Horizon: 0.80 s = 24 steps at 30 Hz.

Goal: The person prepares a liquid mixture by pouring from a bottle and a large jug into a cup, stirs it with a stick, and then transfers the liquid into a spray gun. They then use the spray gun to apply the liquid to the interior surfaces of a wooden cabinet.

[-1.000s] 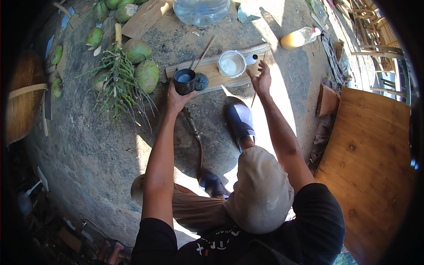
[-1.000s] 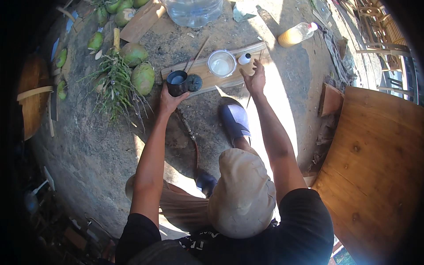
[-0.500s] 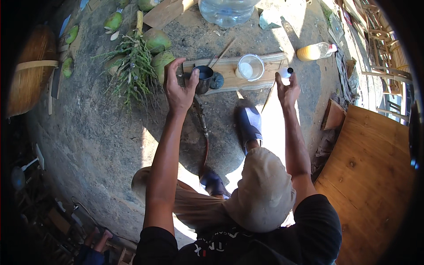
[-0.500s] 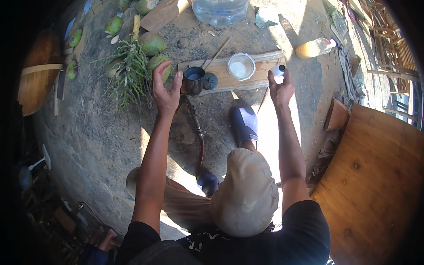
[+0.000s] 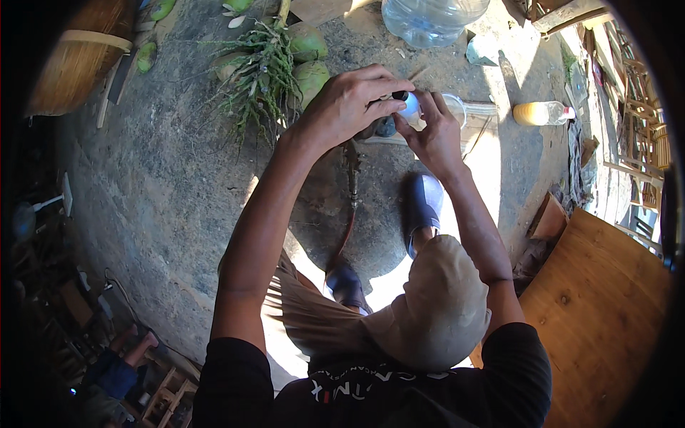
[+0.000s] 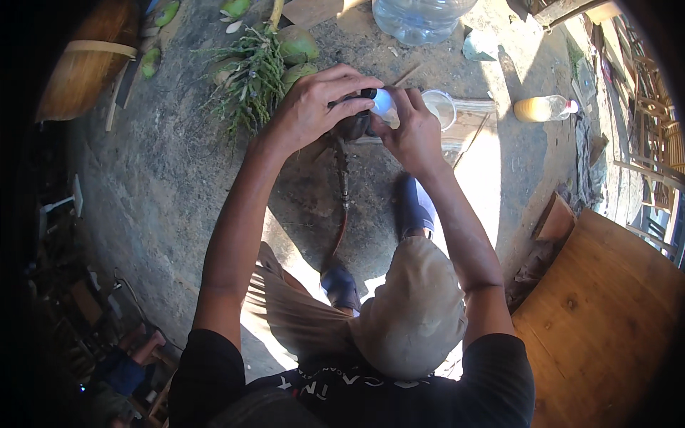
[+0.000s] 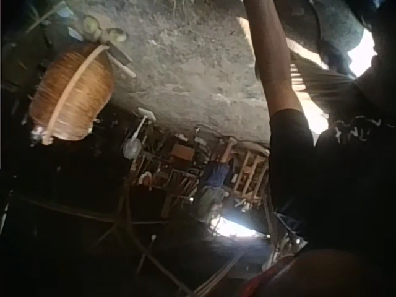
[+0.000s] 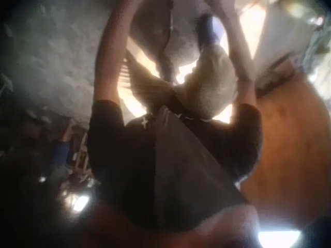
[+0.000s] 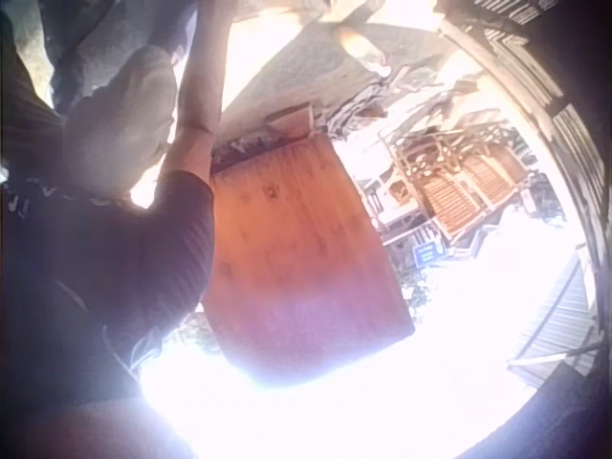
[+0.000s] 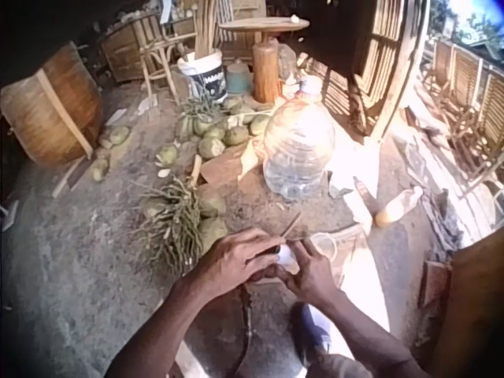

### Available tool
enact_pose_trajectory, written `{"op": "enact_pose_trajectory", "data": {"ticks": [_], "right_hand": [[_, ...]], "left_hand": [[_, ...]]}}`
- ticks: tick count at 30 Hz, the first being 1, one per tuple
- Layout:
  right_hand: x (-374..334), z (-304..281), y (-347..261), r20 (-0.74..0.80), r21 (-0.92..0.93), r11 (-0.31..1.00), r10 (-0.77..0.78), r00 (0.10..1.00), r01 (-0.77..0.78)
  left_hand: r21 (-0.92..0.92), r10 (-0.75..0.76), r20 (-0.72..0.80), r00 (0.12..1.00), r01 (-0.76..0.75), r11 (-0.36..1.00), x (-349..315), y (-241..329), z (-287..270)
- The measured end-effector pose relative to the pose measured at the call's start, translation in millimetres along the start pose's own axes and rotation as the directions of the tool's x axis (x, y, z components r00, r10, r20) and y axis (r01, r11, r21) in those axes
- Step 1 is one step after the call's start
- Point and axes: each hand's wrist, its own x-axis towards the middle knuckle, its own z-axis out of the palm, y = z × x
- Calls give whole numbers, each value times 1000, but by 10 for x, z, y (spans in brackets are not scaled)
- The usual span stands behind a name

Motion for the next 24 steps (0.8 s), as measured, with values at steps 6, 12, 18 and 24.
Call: {"op": "enact_pose_trajectory", "data": {"ticks": [6,12,18,24], "right_hand": [[300,460,153,73,-29,999,-25,997,28],[500,516,318,79,-133,987,-84,993,94],[633,340,555,174,-326,900,-242,954,288],[644,317,707,186,-389,845,-318,930,367]], "left_hand": [[-111,-202,-161,966,185,976,-193,-510,-15],[-540,-459,-199,866,295,789,-386,-984,348],[-512,-440,-309,843,243,824,-367,-1031,689],[-306,-322,-400,858,206,930,-288,-1008,822]]}}
